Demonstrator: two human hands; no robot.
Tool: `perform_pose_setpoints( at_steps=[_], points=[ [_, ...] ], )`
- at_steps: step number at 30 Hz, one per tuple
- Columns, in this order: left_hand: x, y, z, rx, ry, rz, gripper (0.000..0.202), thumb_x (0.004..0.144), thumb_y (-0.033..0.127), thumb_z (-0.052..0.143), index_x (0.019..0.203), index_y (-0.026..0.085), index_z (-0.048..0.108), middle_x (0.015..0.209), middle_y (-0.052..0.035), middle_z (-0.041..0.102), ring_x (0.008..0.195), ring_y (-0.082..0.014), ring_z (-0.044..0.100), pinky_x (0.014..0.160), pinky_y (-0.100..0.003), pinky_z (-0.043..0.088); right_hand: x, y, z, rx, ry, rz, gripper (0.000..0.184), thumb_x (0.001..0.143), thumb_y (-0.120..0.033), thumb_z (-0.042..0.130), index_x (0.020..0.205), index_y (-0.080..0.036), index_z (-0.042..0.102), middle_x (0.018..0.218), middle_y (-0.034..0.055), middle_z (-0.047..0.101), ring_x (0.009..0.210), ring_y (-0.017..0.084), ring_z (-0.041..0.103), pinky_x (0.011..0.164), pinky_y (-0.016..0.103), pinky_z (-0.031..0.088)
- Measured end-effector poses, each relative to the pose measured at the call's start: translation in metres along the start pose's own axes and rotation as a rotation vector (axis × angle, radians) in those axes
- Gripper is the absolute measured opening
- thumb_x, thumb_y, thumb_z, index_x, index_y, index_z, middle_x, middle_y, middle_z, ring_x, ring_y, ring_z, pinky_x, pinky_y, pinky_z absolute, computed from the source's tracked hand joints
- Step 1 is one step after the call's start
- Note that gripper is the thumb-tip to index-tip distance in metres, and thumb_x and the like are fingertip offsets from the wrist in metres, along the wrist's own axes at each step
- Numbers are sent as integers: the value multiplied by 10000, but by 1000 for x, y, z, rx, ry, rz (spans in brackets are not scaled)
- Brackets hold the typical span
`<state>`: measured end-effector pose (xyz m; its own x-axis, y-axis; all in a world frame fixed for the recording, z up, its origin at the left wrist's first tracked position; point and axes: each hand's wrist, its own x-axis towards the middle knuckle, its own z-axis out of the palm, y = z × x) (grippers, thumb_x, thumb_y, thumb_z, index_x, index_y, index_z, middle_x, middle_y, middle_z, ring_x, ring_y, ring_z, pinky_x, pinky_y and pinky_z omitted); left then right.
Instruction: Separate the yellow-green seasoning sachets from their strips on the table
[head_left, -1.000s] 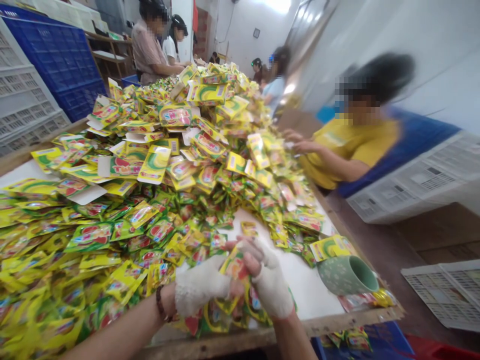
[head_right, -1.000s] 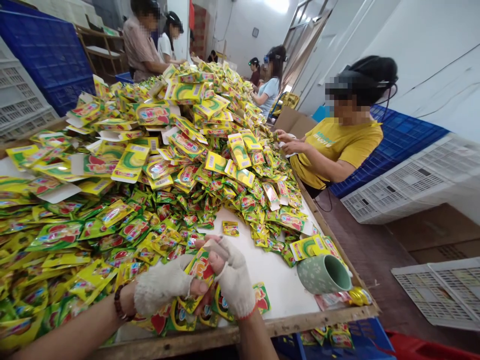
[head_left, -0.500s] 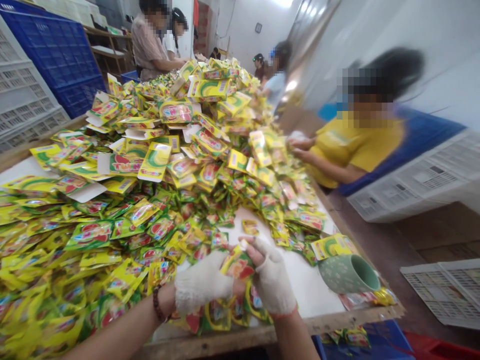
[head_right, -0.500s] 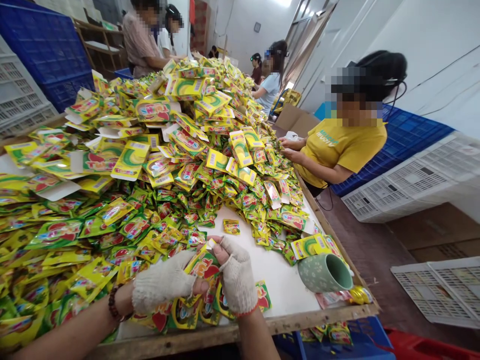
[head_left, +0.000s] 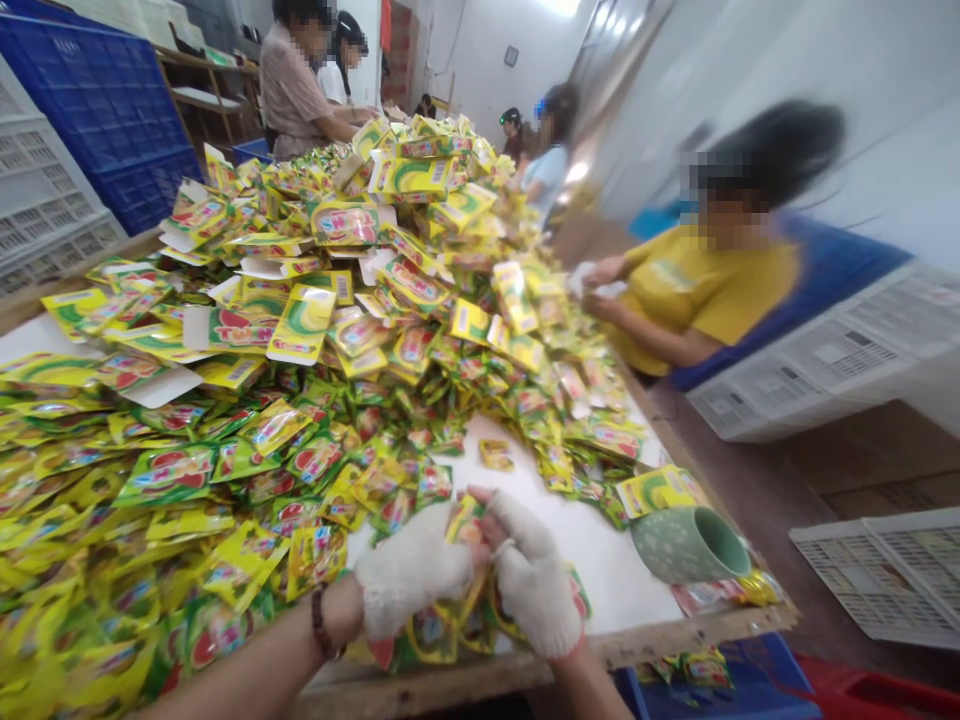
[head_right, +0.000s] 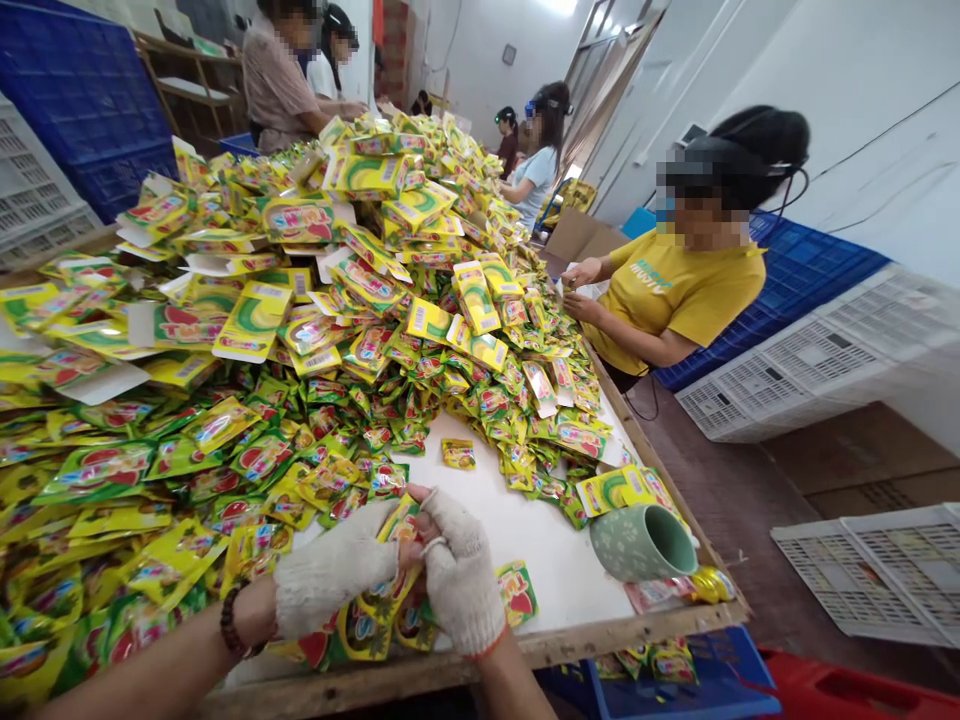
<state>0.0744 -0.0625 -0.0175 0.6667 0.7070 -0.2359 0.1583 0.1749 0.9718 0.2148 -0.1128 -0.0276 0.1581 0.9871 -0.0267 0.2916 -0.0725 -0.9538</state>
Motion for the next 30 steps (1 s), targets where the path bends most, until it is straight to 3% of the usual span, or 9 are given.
perform_pose_setpoints(
  at_steps=[3, 6, 9, 13, 16, 19, 25, 27, 30],
  points=[
    [0, 2, -11, 487, 166, 9, 302, 784, 435, 546, 643, 169, 563, 604, 24, 531, 586, -122, 446, 542, -251, 301, 1, 3, -11, -23, -2, 52, 353, 850, -348, 512, 1089, -166, 697, 934, 65, 714, 871, 214, 650, 797, 317, 529],
    [4, 7, -31, 756, 294, 101, 262, 846, 363, 483, 678, 183, 572, 639, 16, 560, 620, -133, 496, 579, -257, 330, 13, 5, -26, -112, -93, 47, 329, 855, -396, 513, 981, -172, 718, 944, 72, 718, 887, 228, 645, 765, 314, 520],
    [21, 10, -44, 1000, 305, 131, 196, 860, 228, 445, 773, 178, 613, 777, -33, 633, 754, -166, 578, 697, -272, 408, 42, 14, -34, -265, -5, -8, 300, 854, -353, 488, 984, -172, 688, 886, 64, 696, 832, 209, 626, 749, 307, 501],
    [60, 9, -40, 1176, 250, 125, 187, 834, 174, 482, 823, 160, 668, 859, -98, 664, 837, -217, 628, 770, -321, 457, 90, 27, -31, -565, 47, -51, 169, 783, -177, 491, 812, -188, 657, 860, 52, 606, 840, 191, 563, 800, 292, 439],
    [86, 4, -27, 1207, 310, 89, 226, 832, 124, 455, 848, 114, 680, 853, -157, 658, 819, -265, 648, 713, -363, 479, 107, 33, -26, -619, 34, -20, 93, 724, -131, 552, 741, -196, 617, 872, 44, 541, 791, 180, 532, 761, 290, 406],
    [100, 1, -18, 1204, 366, 74, 243, 831, 104, 436, 861, 78, 676, 826, -183, 647, 793, -296, 658, 675, -385, 481, 104, 38, -21, -641, 38, 35, 76, 702, -140, 597, 748, -198, 582, 892, 35, 499, 717, 153, 504, 696, 283, 379],
    [81, 3, -39, 1105, 405, 159, 170, 810, 162, 480, 823, 155, 649, 844, -89, 659, 812, -210, 635, 723, -303, 469, 90, 38, -30, -550, 48, 102, 139, 680, -214, 632, 719, -196, 500, 808, 4, 514, 681, 136, 489, 635, 253, 370],
    [68, 0, -47, 907, 480, 165, 197, 826, 178, 434, 814, 178, 630, 792, -37, 655, 752, -158, 613, 678, -248, 459, 86, 30, -33, -436, 21, 102, 92, 737, -255, 570, 771, -199, 506, 749, -9, 538, 662, 135, 499, 604, 240, 385],
    [53, -9, -48, 356, 609, 123, 169, 797, 271, 466, 753, 185, 605, 677, 7, 618, 628, -133, 568, 563, -220, 444, 81, 13, -31, -72, -134, 85, 176, 786, -322, 519, 897, -187, 544, 749, -6, 581, 605, 120, 488, 539, 226, 401]
  ],
)
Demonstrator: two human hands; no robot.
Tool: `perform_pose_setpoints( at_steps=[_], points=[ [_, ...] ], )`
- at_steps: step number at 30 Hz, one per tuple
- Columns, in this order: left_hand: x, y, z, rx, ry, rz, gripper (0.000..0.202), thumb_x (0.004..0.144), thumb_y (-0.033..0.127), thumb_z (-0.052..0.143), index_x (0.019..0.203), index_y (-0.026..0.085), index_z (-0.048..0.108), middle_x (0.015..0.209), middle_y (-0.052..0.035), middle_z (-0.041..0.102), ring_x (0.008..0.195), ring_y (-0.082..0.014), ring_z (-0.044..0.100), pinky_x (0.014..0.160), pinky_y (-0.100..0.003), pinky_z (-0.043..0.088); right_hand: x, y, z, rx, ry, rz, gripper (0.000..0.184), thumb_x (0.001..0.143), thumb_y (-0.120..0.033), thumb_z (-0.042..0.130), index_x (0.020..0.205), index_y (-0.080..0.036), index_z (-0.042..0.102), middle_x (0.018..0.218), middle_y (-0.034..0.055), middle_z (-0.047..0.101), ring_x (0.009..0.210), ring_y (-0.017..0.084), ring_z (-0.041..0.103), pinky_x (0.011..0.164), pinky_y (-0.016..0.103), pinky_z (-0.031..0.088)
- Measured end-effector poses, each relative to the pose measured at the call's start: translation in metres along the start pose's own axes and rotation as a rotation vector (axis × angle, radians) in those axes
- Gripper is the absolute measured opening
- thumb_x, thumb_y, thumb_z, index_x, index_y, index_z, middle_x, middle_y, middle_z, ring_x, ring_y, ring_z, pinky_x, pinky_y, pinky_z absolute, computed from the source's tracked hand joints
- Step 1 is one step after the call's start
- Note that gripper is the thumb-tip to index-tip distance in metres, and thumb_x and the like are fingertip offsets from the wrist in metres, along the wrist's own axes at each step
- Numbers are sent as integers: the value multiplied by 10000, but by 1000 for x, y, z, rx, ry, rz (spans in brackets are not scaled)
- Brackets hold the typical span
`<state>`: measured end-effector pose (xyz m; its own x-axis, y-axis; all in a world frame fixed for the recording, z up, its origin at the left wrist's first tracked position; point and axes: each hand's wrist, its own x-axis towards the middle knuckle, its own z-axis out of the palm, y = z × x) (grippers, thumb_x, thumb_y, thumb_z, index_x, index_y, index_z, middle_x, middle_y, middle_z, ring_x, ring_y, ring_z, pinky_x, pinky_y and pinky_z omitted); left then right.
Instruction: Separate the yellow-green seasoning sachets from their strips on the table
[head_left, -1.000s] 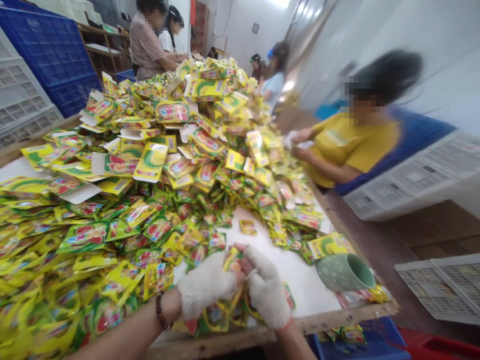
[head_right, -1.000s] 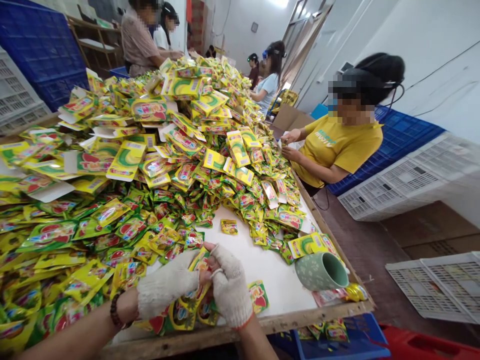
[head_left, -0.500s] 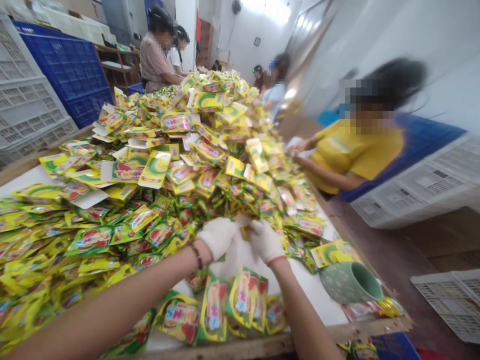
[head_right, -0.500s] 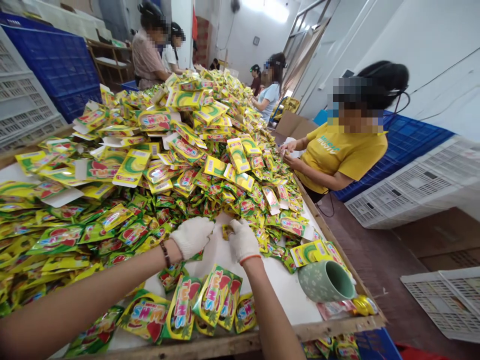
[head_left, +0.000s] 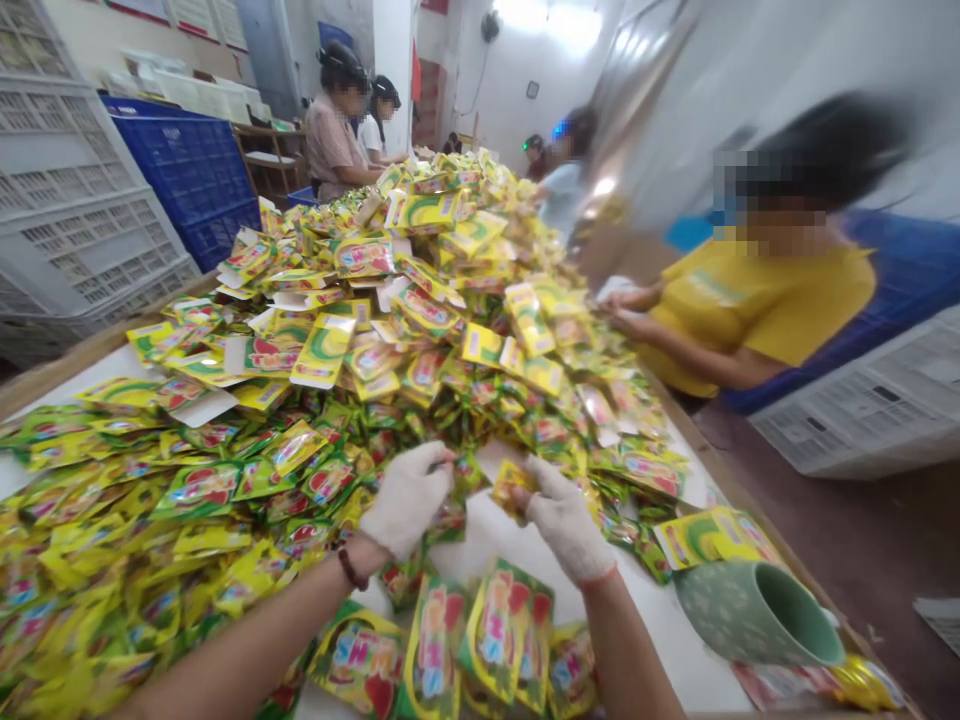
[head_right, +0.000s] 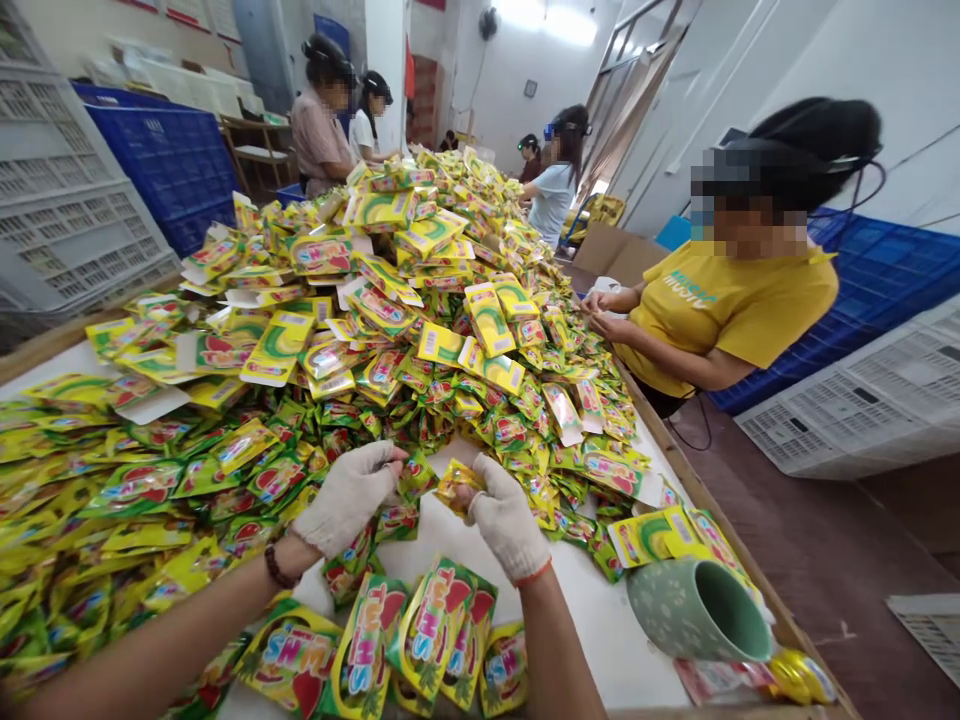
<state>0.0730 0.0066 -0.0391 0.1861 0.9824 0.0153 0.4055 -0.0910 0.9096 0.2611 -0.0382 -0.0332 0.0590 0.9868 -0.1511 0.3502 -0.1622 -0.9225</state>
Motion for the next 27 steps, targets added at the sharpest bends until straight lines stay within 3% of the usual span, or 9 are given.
perform_pose_setpoints(
  at_steps=[3, 7, 11, 16, 23, 27],
  points=[
    [-13, -4, 4, -432, 43, -196, 180, 710, 351, 575, 763, 179, 580, 699, 7, 625, 618, -142, 579, 563, -244, 479, -1, -15, 12, 167, -129, -26, 206, 755, -314, 589, 900, -168, 592, 707, -11, 588, 561, 100, 463, 504, 211, 399],
    [-22, -2, 6, -688, 29, -261, 191, 671, 323, 626, 741, 179, 523, 739, 16, 610, 656, -133, 590, 610, -255, 503, 6, -20, 30, 152, -64, -75, 200, 746, -259, 617, 919, -160, 635, 788, 10, 645, 692, 134, 551, 608, 230, 470],
    [-21, -1, 0, -717, -59, -250, 176, 685, 250, 581, 837, 176, 533, 736, 24, 610, 670, -125, 592, 631, -251, 501, 7, -10, 38, 106, -45, -116, 196, 772, -266, 613, 938, -166, 640, 842, 20, 665, 769, 162, 585, 675, 251, 488],
    [-18, 0, -3, -710, -126, -217, 215, 677, 166, 516, 887, 166, 562, 792, 4, 647, 720, -128, 597, 649, -239, 496, 2, 0, 40, 82, -21, -154, 153, 817, -301, 584, 878, -168, 631, 782, 18, 646, 691, 146, 561, 589, 225, 468],
    [-25, 1, -2, -609, -210, -163, 240, 747, 278, 625, 954, 157, 629, 876, -25, 642, 754, -136, 581, 643, -233, 479, -4, 0, 37, 1, 5, -171, 152, 817, -319, 593, 819, -171, 628, 691, -7, 598, 643, 134, 534, 570, 217, 447],
    [-24, 0, 1, -590, -165, -164, 204, 730, 265, 651, 893, 144, 639, 843, -32, 640, 747, -143, 583, 657, -242, 477, -4, 2, 40, -4, 184, -203, 327, 768, -376, 645, 1022, -176, 599, 806, 29, 625, 679, 164, 573, 588, 251, 491]
  ],
)
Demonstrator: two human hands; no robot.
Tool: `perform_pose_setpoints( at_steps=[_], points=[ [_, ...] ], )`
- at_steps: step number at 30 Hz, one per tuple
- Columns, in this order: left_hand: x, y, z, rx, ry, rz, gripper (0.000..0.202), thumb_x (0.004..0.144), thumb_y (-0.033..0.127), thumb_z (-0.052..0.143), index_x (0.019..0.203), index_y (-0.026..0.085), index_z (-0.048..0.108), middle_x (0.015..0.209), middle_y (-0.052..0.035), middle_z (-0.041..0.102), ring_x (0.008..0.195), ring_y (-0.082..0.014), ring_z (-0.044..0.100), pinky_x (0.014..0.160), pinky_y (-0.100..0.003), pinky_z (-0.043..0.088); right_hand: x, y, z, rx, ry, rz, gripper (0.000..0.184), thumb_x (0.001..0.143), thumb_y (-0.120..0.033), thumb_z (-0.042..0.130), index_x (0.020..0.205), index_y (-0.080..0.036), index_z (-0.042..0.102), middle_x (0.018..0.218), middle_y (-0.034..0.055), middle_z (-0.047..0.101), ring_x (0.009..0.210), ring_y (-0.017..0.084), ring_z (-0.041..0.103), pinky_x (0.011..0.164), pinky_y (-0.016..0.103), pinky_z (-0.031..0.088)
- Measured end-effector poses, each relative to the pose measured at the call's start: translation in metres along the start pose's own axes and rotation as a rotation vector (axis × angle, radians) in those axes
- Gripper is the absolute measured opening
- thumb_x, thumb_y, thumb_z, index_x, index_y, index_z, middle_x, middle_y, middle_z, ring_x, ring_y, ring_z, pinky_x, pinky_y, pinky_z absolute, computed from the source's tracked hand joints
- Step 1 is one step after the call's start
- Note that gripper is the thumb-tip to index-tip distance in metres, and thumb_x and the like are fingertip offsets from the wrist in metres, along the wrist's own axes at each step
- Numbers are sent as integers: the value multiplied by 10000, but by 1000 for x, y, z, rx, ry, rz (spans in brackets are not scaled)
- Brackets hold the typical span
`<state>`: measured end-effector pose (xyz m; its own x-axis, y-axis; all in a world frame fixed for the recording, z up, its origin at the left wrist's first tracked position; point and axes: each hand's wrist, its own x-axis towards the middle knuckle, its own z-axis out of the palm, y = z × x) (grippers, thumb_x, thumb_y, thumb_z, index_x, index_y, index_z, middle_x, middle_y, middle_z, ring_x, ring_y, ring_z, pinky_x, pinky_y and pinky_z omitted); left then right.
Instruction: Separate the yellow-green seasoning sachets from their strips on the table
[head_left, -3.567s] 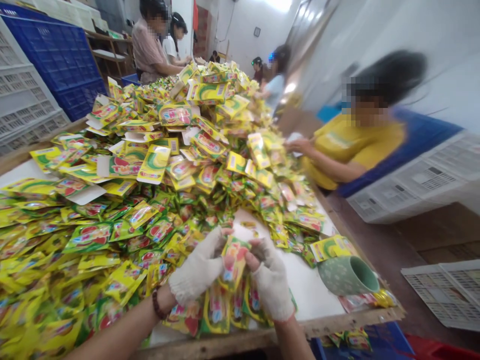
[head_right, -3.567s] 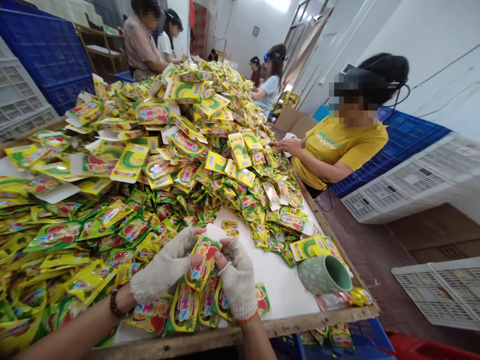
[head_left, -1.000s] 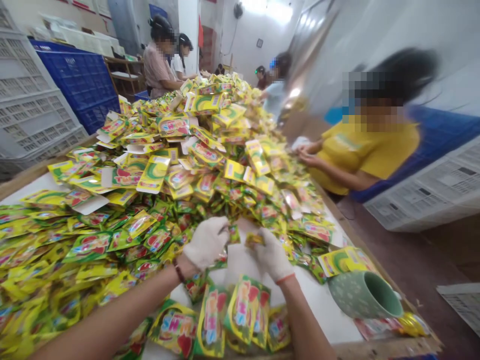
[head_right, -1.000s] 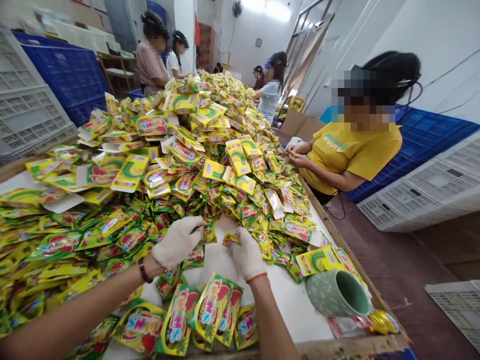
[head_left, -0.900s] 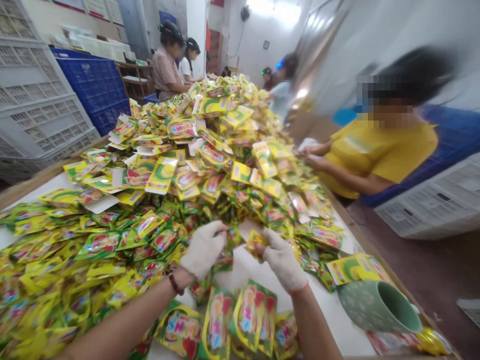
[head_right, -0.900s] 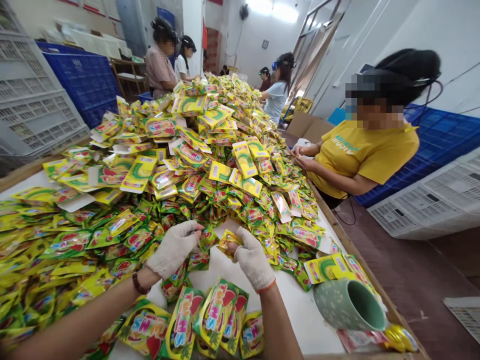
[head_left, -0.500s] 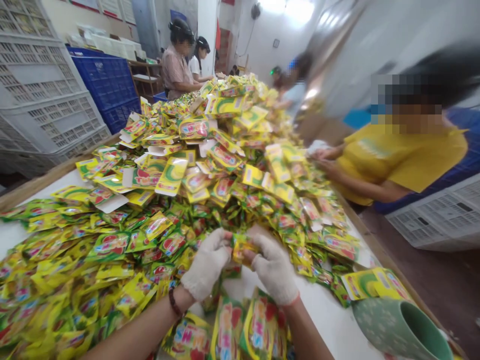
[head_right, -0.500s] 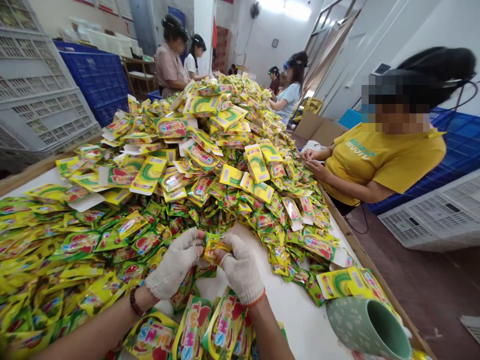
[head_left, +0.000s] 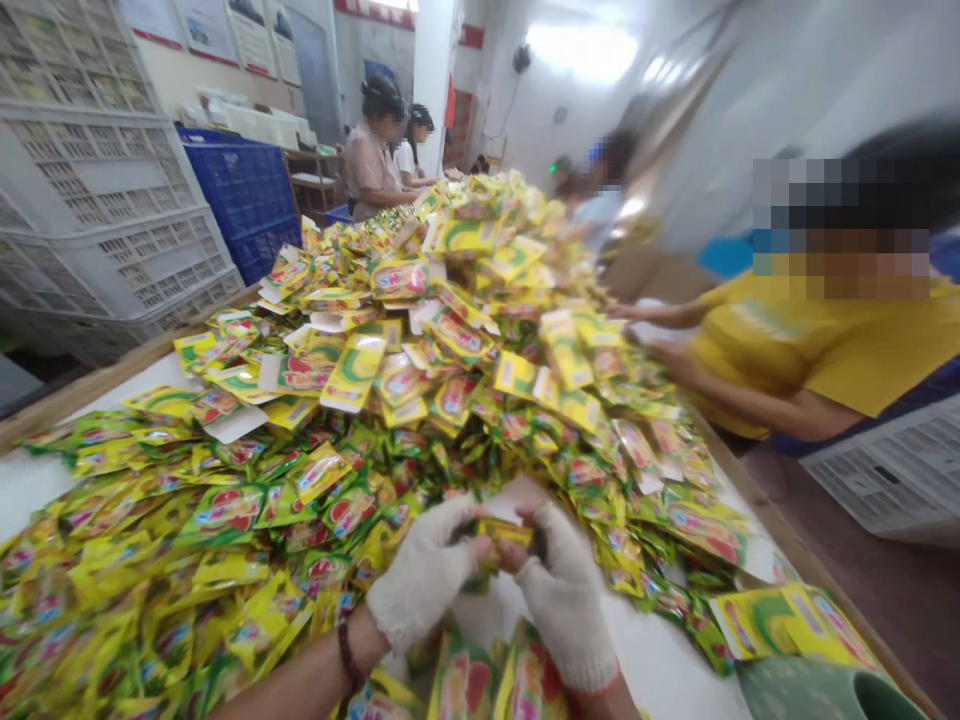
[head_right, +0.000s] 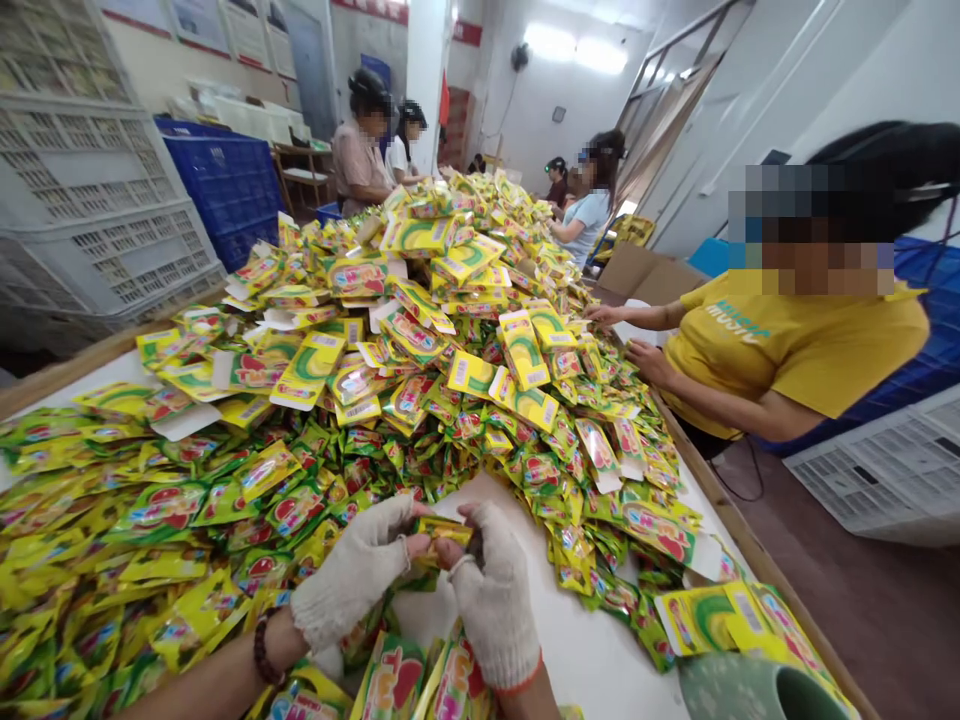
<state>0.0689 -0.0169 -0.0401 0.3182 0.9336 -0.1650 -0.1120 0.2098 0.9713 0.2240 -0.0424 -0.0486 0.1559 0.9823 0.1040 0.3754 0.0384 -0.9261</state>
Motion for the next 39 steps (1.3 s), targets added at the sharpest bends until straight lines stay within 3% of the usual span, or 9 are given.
perform_pose_setpoints(
  at_steps=[4, 8, 13, 16, 20, 24, 28, 32, 39],
  points=[
    [-2, -1, 3, 0, -22, 18, 157, 755, 229, 599, 887, 158, 647, 914, -50, 663, 790, -164, 613, 695, -267, 503, 3, -4, 5, 105, -59, -30, 460, 758, -427, 631, 1163, -220, 561, 1009, 88, 658, 832, 225, 634, 683, 313, 539],
    [-9, 6, -1, 498, -13, 316, 165, 809, 157, 528, 883, 206, 667, 871, -34, 652, 830, -164, 595, 778, -280, 487, 3, -3, 9, 196, -224, 84, 356, 792, -531, 561, 900, -200, 634, 676, 39, 640, 553, 173, 563, 523, 281, 475],
    [19, 50, -38, 1060, 391, 631, 173, 865, 222, 492, 981, 218, 619, 1057, -76, 615, 1002, -208, 566, 893, -322, 454, 3, 9, 6, 141, -151, 174, 405, 767, -613, 548, 757, -208, 575, 477, -28, 508, 428, 126, 441, 437, 235, 341],
    [54, 86, -68, 1376, 581, 528, 210, 806, 257, 575, 1008, 203, 591, 1152, -98, 589, 1126, -264, 516, 989, -381, 396, 3, 14, 5, 115, -69, 151, 463, 763, -666, 513, 736, -210, 582, 427, -40, 453, 431, 133, 437, 467, 246, 350],
    [69, 112, -90, 1562, 587, 359, 341, 759, 346, 628, 1038, 154, 584, 1045, -138, 632, 1048, -326, 552, 952, -458, 407, 6, 16, 3, 188, -96, 201, 502, 722, -707, 543, 740, -207, 591, 397, -39, 439, 404, 132, 421, 423, 240, 314],
    [28, 94, -92, 1468, 606, 468, 421, 784, 311, 579, 1171, 148, 541, 1093, -142, 614, 1072, -313, 553, 938, -435, 438, 8, 5, 0, 404, -78, 245, 623, 679, -668, 645, 1065, -187, 559, 516, -24, 543, 416, 136, 475, 391, 227, 313],
    [-10, 55, -74, 1166, 259, 554, 490, 802, 308, 564, 1274, 205, 486, 1236, -95, 564, 1147, -238, 541, 968, -346, 461, 6, -10, -1, 730, -115, 281, 632, 597, -610, 754, 1012, -185, 540, 666, 8, 592, 476, 136, 537, 380, 217, 348],
    [-12, 27, -42, 1177, 38, 515, 548, 758, 224, 571, 1298, 207, 478, 1304, -108, 529, 1232, -250, 481, 1033, -366, 422, 4, -9, 0, 814, -206, 312, 492, 638, -575, 746, 870, -199, 529, 697, 3, 592, 487, 121, 557, 359, 191, 359],
    [-8, 17, -18, 1357, 85, 363, 478, 648, 208, 598, 1122, 165, 559, 1065, -104, 596, 1034, -285, 543, 943, -439, 444, 5, -2, -4, 588, -48, 220, 509, 736, -630, 631, 956, -190, 502, 618, -19, 577, 450, 104, 519, 378, 190, 366]
  ],
)
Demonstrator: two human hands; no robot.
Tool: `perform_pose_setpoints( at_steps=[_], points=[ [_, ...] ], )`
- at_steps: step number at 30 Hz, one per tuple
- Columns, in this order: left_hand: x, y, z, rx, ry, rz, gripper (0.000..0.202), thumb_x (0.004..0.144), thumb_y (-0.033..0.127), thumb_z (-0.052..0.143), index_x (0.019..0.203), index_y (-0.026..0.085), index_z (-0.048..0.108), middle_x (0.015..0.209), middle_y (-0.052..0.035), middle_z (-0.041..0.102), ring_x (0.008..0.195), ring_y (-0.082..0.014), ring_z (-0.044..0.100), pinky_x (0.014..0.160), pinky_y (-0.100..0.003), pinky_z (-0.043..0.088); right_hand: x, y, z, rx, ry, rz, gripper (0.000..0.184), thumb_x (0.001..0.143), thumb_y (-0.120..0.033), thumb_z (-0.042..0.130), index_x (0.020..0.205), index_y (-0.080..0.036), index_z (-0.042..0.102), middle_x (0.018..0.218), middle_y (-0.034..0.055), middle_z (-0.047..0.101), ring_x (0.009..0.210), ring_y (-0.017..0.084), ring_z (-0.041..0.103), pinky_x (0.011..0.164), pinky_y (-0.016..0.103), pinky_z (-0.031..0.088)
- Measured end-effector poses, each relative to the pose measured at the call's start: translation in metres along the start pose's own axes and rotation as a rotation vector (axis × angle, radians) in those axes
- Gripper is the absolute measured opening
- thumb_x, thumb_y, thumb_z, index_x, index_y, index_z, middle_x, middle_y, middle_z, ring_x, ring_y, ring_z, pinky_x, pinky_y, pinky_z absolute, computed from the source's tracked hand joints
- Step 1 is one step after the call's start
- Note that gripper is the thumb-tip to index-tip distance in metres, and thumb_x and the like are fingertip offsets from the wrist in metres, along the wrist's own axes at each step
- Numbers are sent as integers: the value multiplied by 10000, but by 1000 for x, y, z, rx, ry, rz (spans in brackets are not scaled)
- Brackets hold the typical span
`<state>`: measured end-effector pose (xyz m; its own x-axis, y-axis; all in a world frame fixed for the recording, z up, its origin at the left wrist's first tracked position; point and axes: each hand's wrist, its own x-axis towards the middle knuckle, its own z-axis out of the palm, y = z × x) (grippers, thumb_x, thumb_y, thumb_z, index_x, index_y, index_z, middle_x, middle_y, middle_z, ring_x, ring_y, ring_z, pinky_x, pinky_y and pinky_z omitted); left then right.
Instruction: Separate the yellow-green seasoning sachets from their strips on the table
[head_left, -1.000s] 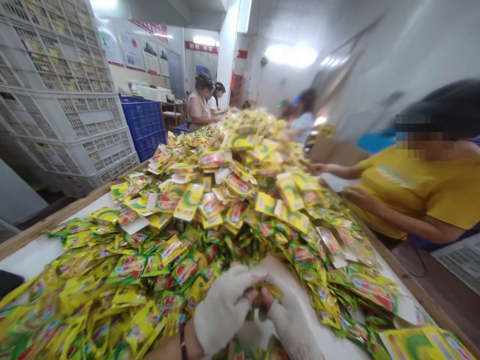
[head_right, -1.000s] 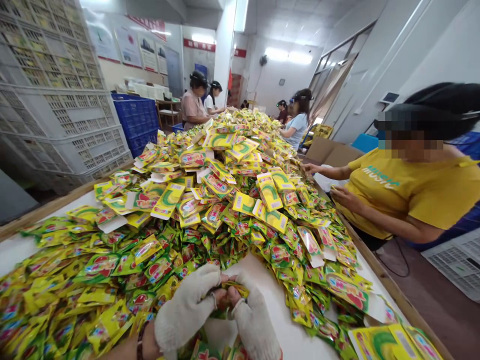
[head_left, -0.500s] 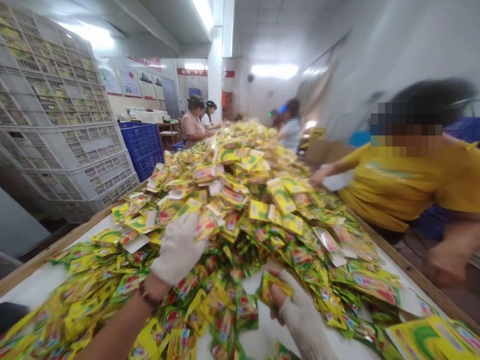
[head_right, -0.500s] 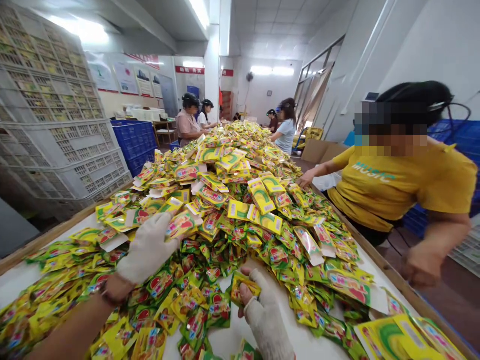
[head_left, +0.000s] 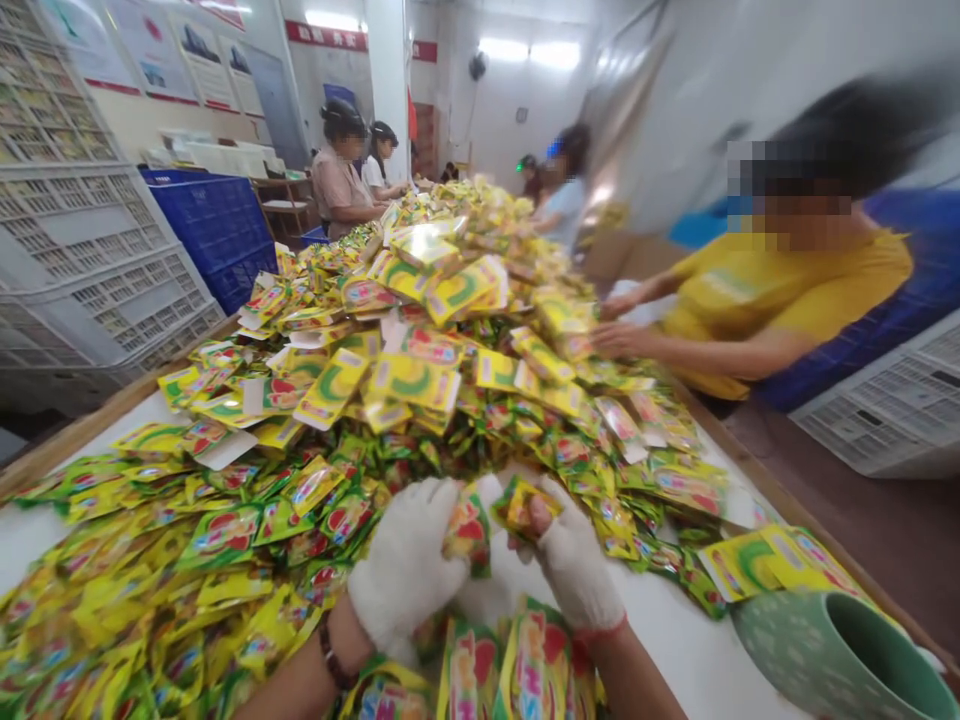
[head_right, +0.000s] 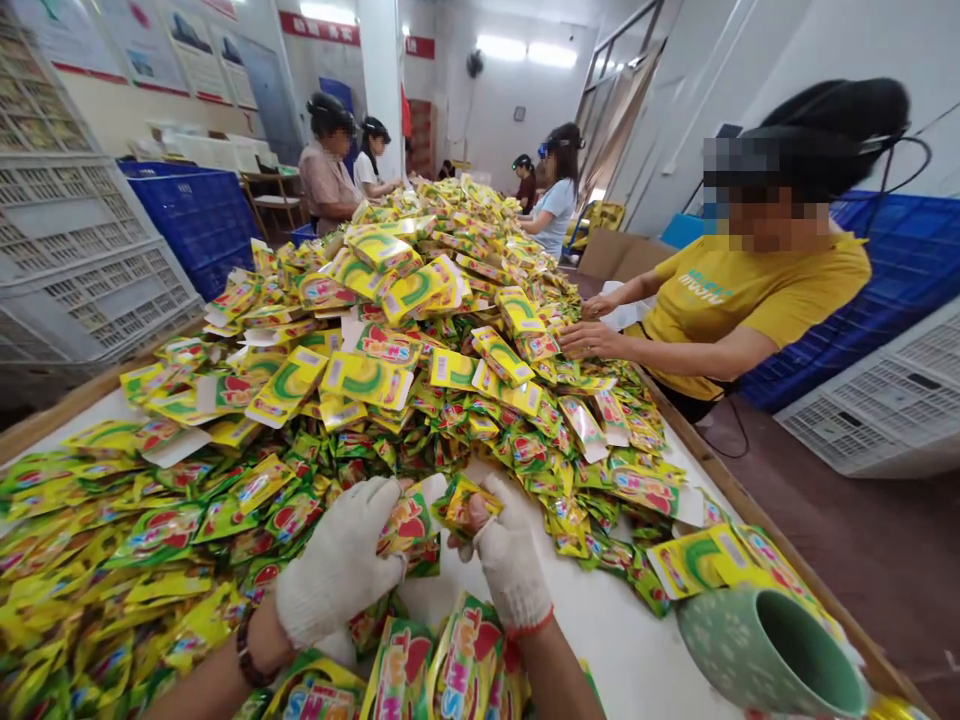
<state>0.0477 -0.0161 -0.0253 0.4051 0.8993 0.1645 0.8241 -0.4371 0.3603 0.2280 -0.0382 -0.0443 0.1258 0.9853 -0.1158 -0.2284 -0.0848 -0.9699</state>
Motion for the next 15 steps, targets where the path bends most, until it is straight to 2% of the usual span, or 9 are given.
perform_pose_setpoints(
  at_steps=[3, 6, 9, 12, 15],
  points=[
    [-5, -2, 2, 34, -5, 32, 464, 645, 206, 602, 1107, 215, 561, 1085, -88, 586, 1036, -293, 535, 911, -448, 448, -1, -2, 0, -173, 116, -30, 492, 789, -641, 547, 988, -193, 497, 576, -39, 543, 414, 98, 467, 374, 200, 353],
    [-7, -5, 4, 8, -23, 64, 473, 661, 190, 592, 1130, 240, 553, 1125, -76, 583, 1034, -271, 541, 905, -417, 455, -1, -2, -1, -421, 73, -101, 360, 837, -553, 528, 847, -193, 539, 570, -39, 498, 464, 106, 462, 419, 211, 375],
    [-7, -7, 6, -7, -40, 76, 511, 665, 181, 582, 1172, 224, 537, 1149, -82, 579, 1039, -258, 540, 917, -397, 455, 0, -2, -2, -601, -6, -245, 276, 867, -428, 527, 735, -188, 555, 646, -14, 529, 601, 124, 510, 547, 219, 421],
    [-8, -3, 8, 7, -77, 106, 527, 659, 157, 565, 1182, 220, 540, 1124, -82, 584, 1054, -269, 532, 914, -408, 456, 0, -1, -2, -782, -64, -358, 287, 892, -361, 492, 672, -184, 548, 629, -10, 525, 615, 124, 491, 572, 221, 395],
    [-9, 2, 11, 22, -102, 139, 534, 654, 139, 555, 1183, 216, 550, 1100, -84, 590, 1049, -286, 530, 896, -436, 463, -1, -2, 0, -952, -14, -426, 338, 918, -344, 434, 627, -189, 508, 584, -12, 486, 567, 121, 455, 542, 233, 359]
  ],
)
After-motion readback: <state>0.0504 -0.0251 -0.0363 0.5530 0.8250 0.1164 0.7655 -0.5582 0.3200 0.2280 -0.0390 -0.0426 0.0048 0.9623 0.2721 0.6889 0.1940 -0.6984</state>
